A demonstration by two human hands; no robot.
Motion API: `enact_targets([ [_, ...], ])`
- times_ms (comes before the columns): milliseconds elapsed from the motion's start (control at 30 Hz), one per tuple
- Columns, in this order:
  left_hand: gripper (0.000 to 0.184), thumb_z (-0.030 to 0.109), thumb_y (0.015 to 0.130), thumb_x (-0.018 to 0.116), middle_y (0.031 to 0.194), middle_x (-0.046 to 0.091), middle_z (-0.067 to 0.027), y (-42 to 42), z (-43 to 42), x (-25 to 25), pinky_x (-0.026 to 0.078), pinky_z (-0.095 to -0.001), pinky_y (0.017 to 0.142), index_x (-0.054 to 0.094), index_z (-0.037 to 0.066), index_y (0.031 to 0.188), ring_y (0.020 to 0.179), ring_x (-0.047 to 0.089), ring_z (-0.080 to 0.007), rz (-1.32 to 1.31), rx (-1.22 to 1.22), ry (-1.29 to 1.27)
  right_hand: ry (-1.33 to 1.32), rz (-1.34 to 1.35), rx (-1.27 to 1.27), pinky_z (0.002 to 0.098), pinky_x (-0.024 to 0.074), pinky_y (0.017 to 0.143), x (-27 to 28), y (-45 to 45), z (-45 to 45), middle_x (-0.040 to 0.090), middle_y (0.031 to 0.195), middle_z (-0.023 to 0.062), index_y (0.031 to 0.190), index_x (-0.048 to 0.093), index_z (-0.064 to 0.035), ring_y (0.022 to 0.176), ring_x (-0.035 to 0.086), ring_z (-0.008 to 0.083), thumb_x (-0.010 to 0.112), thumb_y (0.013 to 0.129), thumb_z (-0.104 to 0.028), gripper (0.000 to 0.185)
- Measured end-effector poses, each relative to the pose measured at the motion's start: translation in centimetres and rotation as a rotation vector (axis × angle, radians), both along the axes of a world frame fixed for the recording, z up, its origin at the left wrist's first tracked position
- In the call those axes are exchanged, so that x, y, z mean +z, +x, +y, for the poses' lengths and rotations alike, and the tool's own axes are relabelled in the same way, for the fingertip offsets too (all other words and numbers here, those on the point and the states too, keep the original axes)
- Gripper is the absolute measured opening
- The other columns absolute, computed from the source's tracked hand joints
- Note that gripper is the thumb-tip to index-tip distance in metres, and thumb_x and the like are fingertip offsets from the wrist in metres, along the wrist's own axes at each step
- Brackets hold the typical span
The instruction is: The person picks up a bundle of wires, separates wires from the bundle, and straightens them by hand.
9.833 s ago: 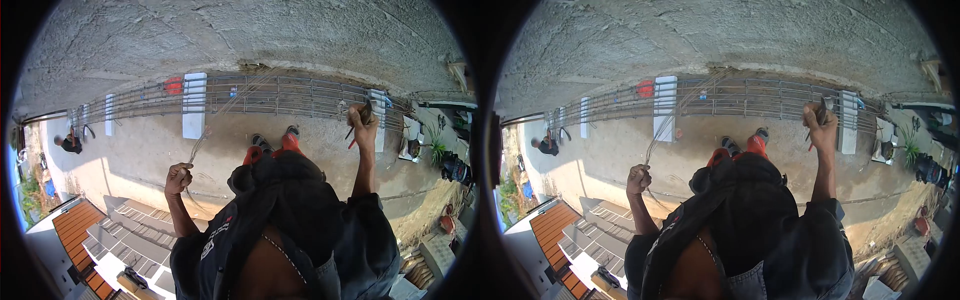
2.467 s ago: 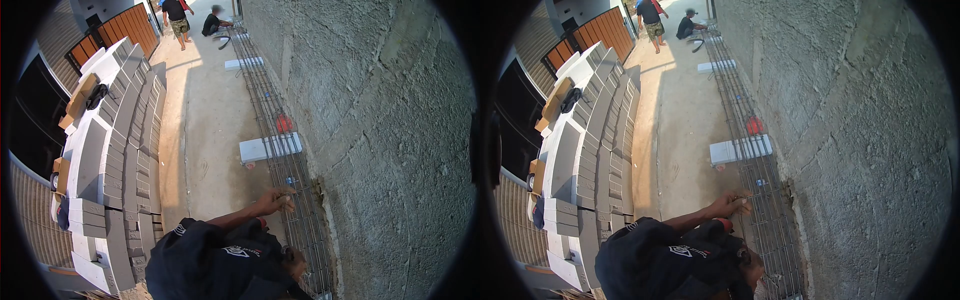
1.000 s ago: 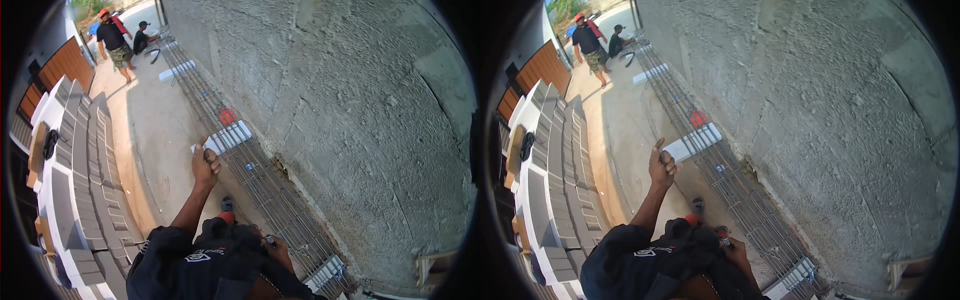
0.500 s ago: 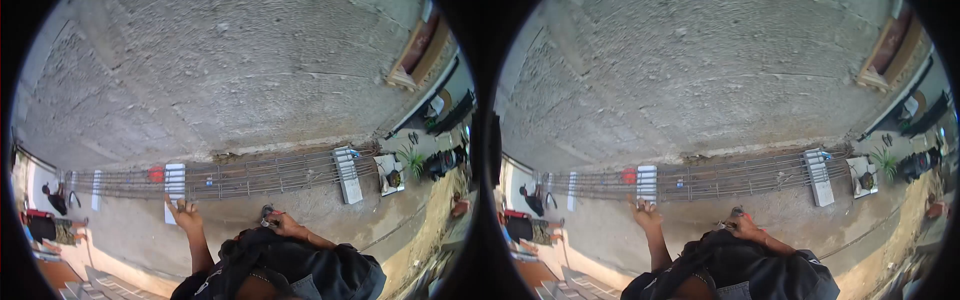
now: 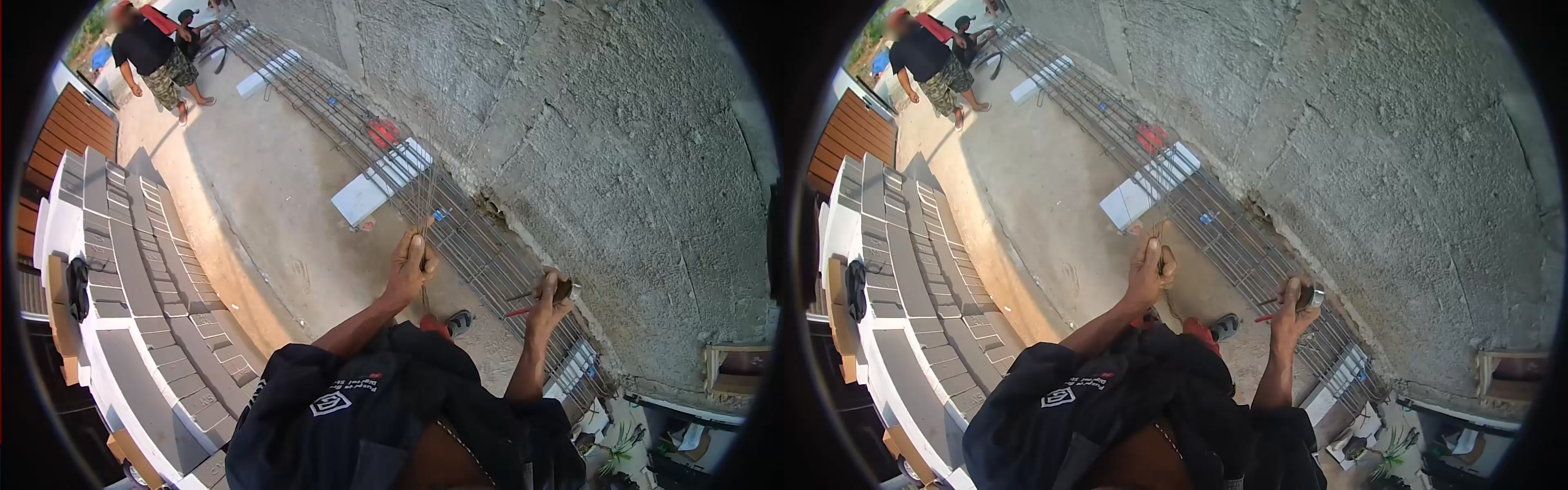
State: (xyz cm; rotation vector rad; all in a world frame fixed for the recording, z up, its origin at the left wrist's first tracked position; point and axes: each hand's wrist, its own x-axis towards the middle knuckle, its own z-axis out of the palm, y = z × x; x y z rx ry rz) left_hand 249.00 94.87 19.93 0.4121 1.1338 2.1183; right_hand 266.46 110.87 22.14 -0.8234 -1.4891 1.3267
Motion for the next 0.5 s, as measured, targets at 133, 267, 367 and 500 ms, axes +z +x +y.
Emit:
enact_targets([
  [133, 0.040, 0.024, 0.097, 0.033, 0.058, 0.039, 0.0032, -1.0, -3.3, -1.4, 0.029, -0.0187, 0.044, 0.036, 0.003, 0.131, 0.047, 0.032, -0.0028, 0.164, -0.008, -0.047, 0.348, -0.351, 0.094, 0.0212, 0.0362, 0.051, 6.0, -6.8, -2.2, 0.059, 0.068, 0.0000, 0.088, 0.065, -0.0025, 0.059, 0.048, 0.0047, 0.062, 0.081, -0.010, 0.010],
  [267, 0.039, 0.017, 0.096, 0.036, 0.060, 0.039, 0.0036, -0.8, -5.3, -1.8, 0.029, -0.0195, 0.046, 0.036, 0.003, 0.132, 0.050, 0.032, -0.0035, 0.342, 0.017, -0.132, 0.491, -0.267, 0.271, 0.0208, 0.0358, 0.052, 6.7, -12.0, -5.6, 0.059, 0.070, -0.0004, 0.088, 0.065, -0.0035, 0.058, 0.046, 0.0051, 0.064, 0.080, -0.011, 0.011],
  [367, 0.039, 0.013, 0.094, 0.040, 0.060, 0.040, 0.0021, -0.9, -6.0, -2.4, 0.033, -0.0215, 0.047, 0.037, 0.003, 0.132, 0.051, 0.036, -0.0047, 0.501, 0.067, -0.176, 0.323, -0.202, 0.294, 0.0213, 0.0363, 0.052, 6.0, -14.0, -7.1, 0.060, 0.071, 0.0009, 0.091, 0.064, -0.0019, 0.057, 0.047, 0.0066, 0.063, 0.082, -0.018, 0.018],
  [500, 0.039, 0.011, 0.091, 0.044, 0.060, 0.044, -0.0021, -0.6, -7.3, -2.5, 0.038, -0.0252, 0.049, 0.042, 0.003, 0.129, 0.053, 0.042, -0.0074, 0.599, 0.140, -0.304, 0.049, 0.045, 0.413, 0.0222, 0.0380, 0.050, 3.2, -14.2, -7.2, 0.059, 0.081, 0.0065, 0.108, 0.056, 0.0042, 0.054, 0.046, 0.0082, 0.054, 0.086, -0.042, 0.051],
])
